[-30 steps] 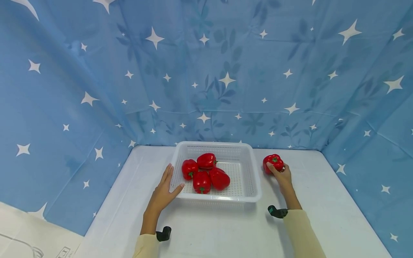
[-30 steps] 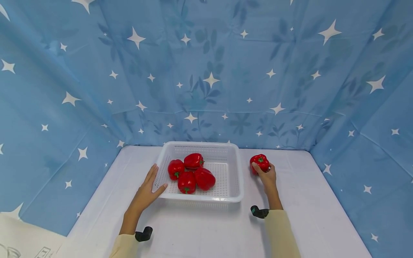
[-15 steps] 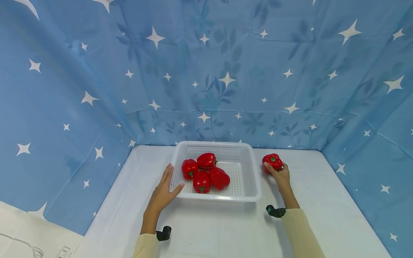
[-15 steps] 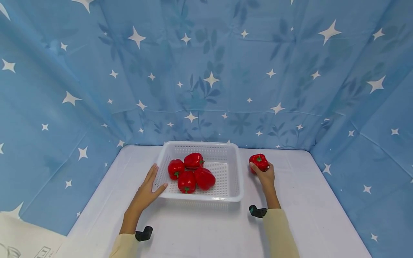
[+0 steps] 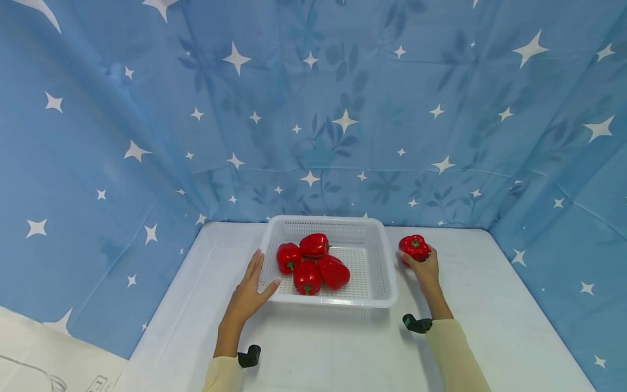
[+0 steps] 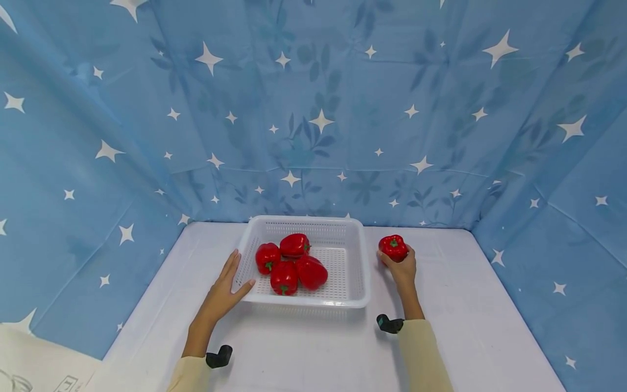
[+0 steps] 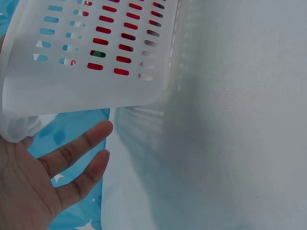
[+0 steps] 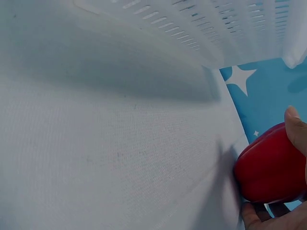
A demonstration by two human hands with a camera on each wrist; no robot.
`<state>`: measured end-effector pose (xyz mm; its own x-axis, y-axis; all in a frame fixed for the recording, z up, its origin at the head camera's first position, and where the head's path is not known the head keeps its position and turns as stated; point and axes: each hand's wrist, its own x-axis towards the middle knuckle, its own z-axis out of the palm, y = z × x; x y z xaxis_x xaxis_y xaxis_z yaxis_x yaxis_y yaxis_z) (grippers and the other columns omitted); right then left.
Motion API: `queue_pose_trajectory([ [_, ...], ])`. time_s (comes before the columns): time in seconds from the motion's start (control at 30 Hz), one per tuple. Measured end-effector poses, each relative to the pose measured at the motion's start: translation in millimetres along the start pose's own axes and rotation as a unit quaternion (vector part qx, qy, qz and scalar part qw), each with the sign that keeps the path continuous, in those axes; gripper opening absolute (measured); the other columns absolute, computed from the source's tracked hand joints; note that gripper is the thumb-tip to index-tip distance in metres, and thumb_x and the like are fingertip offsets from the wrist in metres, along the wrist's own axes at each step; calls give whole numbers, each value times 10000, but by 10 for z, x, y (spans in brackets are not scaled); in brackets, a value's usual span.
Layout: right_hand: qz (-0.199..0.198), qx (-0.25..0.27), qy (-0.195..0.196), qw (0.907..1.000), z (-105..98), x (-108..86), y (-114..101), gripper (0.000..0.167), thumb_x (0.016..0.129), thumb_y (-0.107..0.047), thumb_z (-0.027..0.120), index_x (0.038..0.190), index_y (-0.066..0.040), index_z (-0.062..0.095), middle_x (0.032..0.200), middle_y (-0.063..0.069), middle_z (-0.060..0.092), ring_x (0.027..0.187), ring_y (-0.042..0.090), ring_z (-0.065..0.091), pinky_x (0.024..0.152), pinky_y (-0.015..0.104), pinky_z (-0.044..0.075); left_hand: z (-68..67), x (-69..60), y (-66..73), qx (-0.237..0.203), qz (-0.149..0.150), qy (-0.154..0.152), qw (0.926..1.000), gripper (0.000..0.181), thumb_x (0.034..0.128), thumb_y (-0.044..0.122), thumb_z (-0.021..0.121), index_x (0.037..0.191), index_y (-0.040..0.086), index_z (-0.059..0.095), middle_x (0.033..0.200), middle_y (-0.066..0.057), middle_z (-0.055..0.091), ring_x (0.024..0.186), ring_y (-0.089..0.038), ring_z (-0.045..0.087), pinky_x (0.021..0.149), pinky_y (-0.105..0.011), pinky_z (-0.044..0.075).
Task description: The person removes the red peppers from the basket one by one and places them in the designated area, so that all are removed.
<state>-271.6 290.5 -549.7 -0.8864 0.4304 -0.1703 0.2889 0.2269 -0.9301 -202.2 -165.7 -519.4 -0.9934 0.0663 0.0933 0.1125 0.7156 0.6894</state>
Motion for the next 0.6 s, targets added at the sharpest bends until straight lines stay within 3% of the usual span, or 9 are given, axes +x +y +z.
queue_pose_trajectory([
  [0.6, -214, -6, 123, 9997, 20, -42, 6, 1024, 845, -258, 756, 1564, -67, 51, 1622, 221, 119, 1494, 433, 129, 1148, 596, 263, 5, -4, 4, 22, -38, 17, 10000, 909, 861, 484, 666, 1578, 270, 150, 1659, 62, 82, 1461, -366, 300, 969, -651, 416],
])
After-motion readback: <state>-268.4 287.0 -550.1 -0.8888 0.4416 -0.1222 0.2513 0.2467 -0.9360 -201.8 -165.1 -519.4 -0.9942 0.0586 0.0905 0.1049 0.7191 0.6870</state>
